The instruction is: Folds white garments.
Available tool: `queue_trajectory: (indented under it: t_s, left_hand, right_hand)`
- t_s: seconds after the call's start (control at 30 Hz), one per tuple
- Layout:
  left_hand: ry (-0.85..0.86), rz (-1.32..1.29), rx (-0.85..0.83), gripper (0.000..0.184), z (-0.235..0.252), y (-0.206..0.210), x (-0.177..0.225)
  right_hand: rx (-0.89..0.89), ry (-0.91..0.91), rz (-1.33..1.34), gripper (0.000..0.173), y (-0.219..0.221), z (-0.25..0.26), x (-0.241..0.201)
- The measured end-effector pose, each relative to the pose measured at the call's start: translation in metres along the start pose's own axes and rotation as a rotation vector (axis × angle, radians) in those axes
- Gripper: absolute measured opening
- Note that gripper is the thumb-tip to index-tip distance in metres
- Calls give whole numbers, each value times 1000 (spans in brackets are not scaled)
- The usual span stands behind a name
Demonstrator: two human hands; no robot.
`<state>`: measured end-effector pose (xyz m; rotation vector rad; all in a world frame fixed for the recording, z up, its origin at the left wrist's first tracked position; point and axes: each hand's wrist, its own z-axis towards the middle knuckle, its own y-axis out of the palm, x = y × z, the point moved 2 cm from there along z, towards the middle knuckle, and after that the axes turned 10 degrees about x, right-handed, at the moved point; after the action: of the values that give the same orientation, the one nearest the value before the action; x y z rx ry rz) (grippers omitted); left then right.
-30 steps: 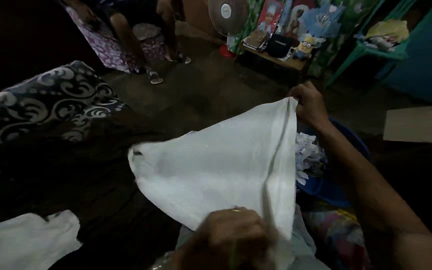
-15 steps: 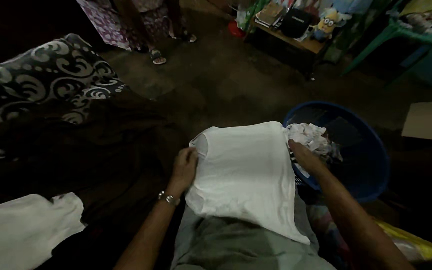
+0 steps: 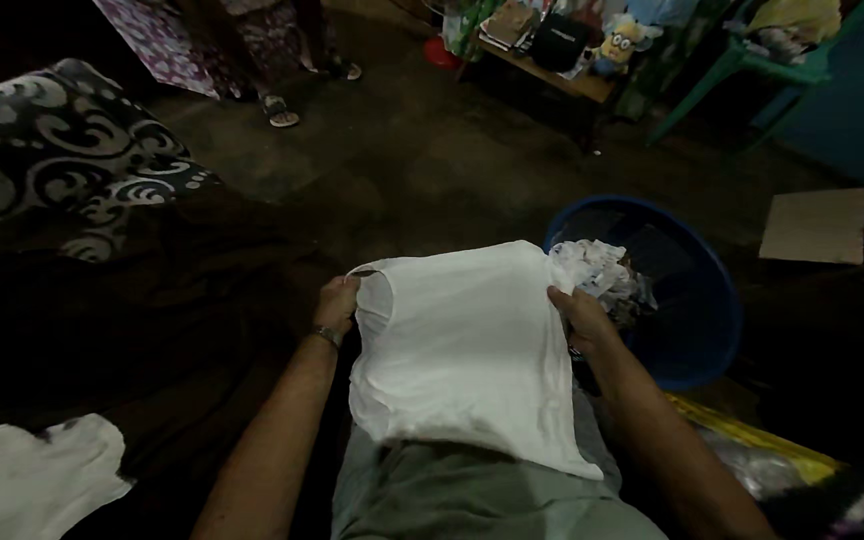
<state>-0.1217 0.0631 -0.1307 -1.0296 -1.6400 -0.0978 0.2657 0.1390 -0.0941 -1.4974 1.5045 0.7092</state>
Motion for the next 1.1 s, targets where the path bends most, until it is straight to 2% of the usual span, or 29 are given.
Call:
queue_trajectory:
  t_s: [0.07, 0.17, 0.23, 0.3, 0.37, 0.5, 0.57, 0.63, 0.7, 0.77, 0.9, 1.0, 1.1]
  left_hand:
    - [77, -13, 48, 33, -4, -16, 12]
    - [110, -239, 49, 24, -7, -40, 35]
    - [116, -426, 16, 15, -9, -54, 61]
    - [155, -562, -27, 15, -16, -71, 92]
    - [252, -618, -111, 20, -27, -92, 125]
    - [595, -676, -308, 34, -39, -136, 169]
    - [733, -723, -387, 37, -42, -154, 179]
    - [772, -696, -395, 38, -58, -164, 182]
    - [773, -583, -429, 40, -65, -167, 170]
    - [764, -453, -536, 40, -59, -165, 138]
    - [422, -136, -502, 47, -62, -151, 44]
    - [256, -36, -553, 40, -83, -143, -2]
    - [294, 0, -616, 33, -95, -146, -37]
  right_hand:
    - [28, -76, 28, 37, -5, -4, -14]
    - [25, -176, 82, 22, -12, -10, -45]
    - [32, -275, 92, 27, -18, -12, -71]
    - [29, -402, 103, 42, -27, -13, -102]
    - [35, -581, 194, 46, -33, -18, -136]
    - [-81, -945, 331, 26, -50, -47, -187]
    - [-125, -1049, 327, 24, -63, -65, -193]
    - [-111, -1105, 236, 23, -76, -80, -184]
    - [-143, -1078, 128, 20, -88, -88, -159]
    - [-258, -996, 20, 17, -98, -85, -120]
    - [-434, -753, -102, 16, -112, -69, -32]
    - [-475, -570, -169, 17, -121, -70, 9]
    - [-542, -500, -233, 17, -127, -67, 28]
